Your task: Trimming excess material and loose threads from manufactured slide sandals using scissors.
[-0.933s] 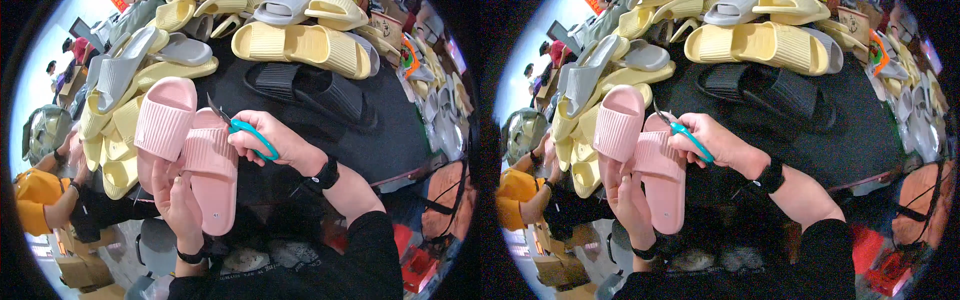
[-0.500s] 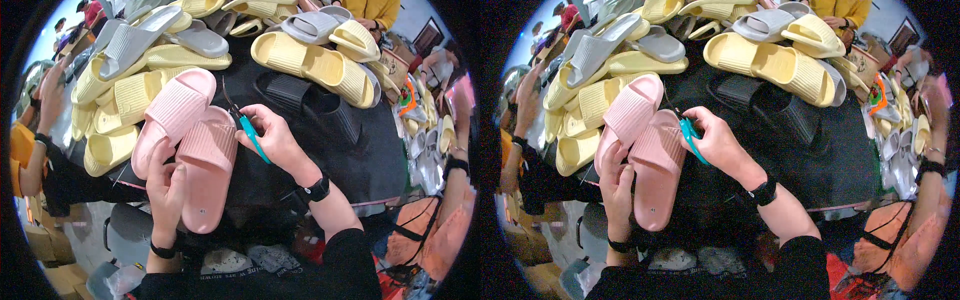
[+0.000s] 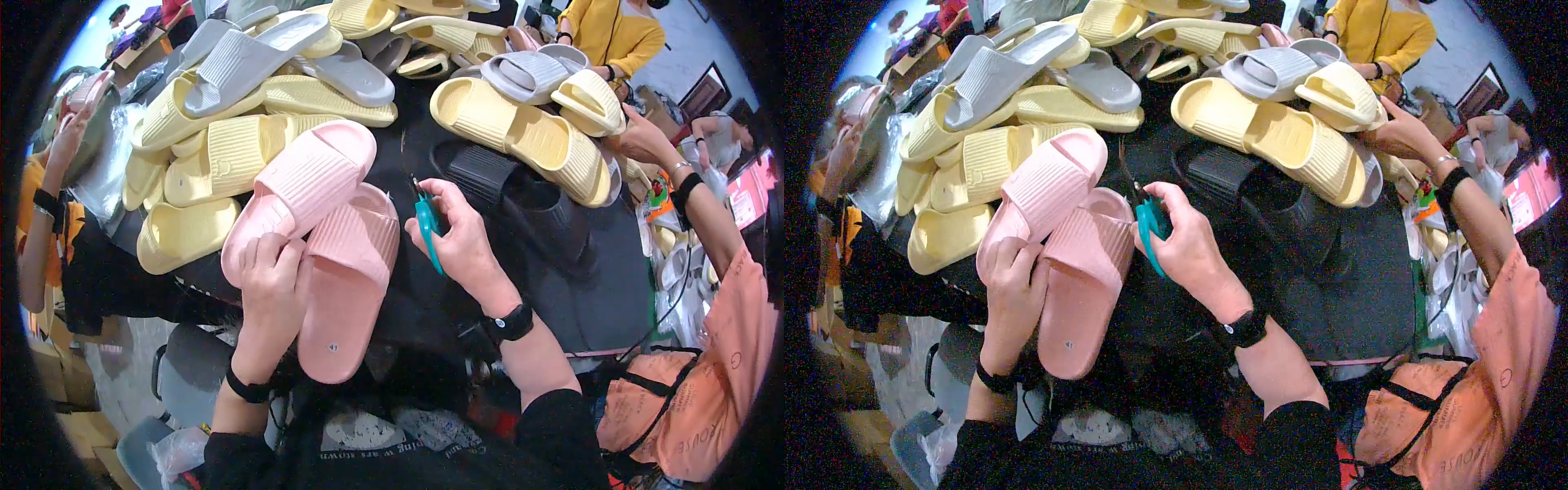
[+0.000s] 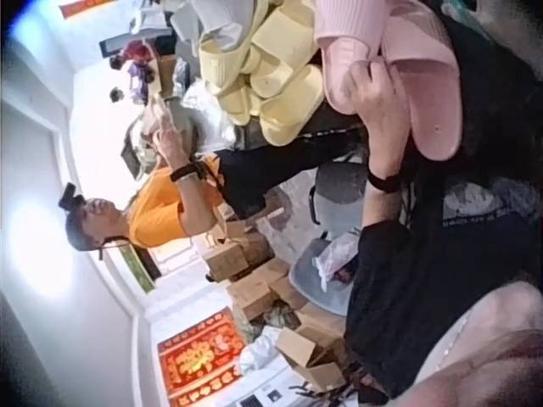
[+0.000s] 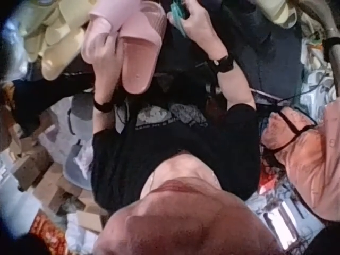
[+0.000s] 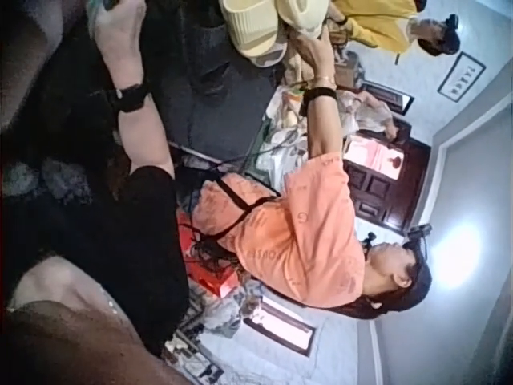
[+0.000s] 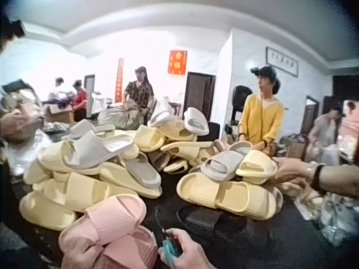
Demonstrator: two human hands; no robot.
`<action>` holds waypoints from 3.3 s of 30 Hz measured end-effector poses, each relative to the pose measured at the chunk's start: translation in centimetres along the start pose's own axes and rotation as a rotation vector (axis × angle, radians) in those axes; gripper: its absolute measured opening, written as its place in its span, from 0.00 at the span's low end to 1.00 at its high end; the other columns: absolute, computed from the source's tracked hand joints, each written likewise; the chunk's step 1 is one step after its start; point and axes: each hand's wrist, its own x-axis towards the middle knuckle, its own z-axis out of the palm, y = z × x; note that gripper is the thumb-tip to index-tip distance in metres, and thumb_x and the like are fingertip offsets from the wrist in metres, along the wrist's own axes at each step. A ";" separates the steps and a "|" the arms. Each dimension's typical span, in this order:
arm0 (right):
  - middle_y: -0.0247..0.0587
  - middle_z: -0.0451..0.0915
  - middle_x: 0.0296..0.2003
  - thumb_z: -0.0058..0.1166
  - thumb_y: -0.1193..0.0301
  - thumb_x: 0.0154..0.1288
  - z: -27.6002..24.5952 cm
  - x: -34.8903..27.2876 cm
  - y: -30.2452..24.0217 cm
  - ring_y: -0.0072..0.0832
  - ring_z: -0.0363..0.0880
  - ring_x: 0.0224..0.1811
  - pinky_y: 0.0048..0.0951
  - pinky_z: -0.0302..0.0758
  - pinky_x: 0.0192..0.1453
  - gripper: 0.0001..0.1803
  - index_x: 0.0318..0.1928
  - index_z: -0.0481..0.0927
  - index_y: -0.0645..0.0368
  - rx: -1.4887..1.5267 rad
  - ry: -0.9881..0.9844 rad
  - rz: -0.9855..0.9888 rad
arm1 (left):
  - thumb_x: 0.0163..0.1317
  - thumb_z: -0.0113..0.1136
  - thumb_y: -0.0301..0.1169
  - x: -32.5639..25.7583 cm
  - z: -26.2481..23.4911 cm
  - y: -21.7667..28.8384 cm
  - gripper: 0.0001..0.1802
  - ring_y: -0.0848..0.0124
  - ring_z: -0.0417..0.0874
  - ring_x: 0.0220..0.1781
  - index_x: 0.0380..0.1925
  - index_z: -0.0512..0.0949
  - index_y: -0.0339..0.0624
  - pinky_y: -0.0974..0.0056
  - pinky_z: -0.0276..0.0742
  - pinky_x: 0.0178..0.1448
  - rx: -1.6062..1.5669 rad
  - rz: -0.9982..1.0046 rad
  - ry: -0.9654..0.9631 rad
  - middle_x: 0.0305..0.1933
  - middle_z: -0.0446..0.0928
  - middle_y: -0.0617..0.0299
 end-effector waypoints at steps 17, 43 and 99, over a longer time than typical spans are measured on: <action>0.51 0.76 0.40 0.59 0.71 0.54 -0.3 -0.3 -0.3 0.36 0.78 0.42 0.32 0.73 0.48 0.25 0.52 0.67 0.62 -0.093 -0.184 0.076 | 0.43 0.64 0.24 1.1 1.1 -0.9 0.18 0.54 0.72 0.48 0.36 0.72 0.37 0.58 0.67 0.48 -0.387 -0.233 0.007 0.44 0.72 0.51; 0.53 0.77 0.34 0.56 0.73 0.53 -0.7 -0.7 -1.5 0.45 0.79 0.34 0.37 0.76 0.38 0.17 0.44 0.71 0.62 -0.003 -0.167 -0.173 | 0.45 0.53 0.18 1.4 -2.9 0.6 0.10 0.56 0.72 0.40 0.30 0.76 0.33 0.57 0.67 0.44 -0.145 0.335 -0.099 0.37 0.74 0.54; 0.59 0.78 0.33 0.52 0.74 0.57 -0.3 0.3 1.7 0.46 0.79 0.37 0.38 0.73 0.41 0.18 0.48 0.69 0.69 0.242 0.134 0.061 | 0.55 0.54 0.21 0.8 -2.2 0.8 0.18 0.46 0.74 0.48 0.47 0.72 0.28 0.55 0.71 0.52 -0.337 0.105 -0.405 0.47 0.73 0.38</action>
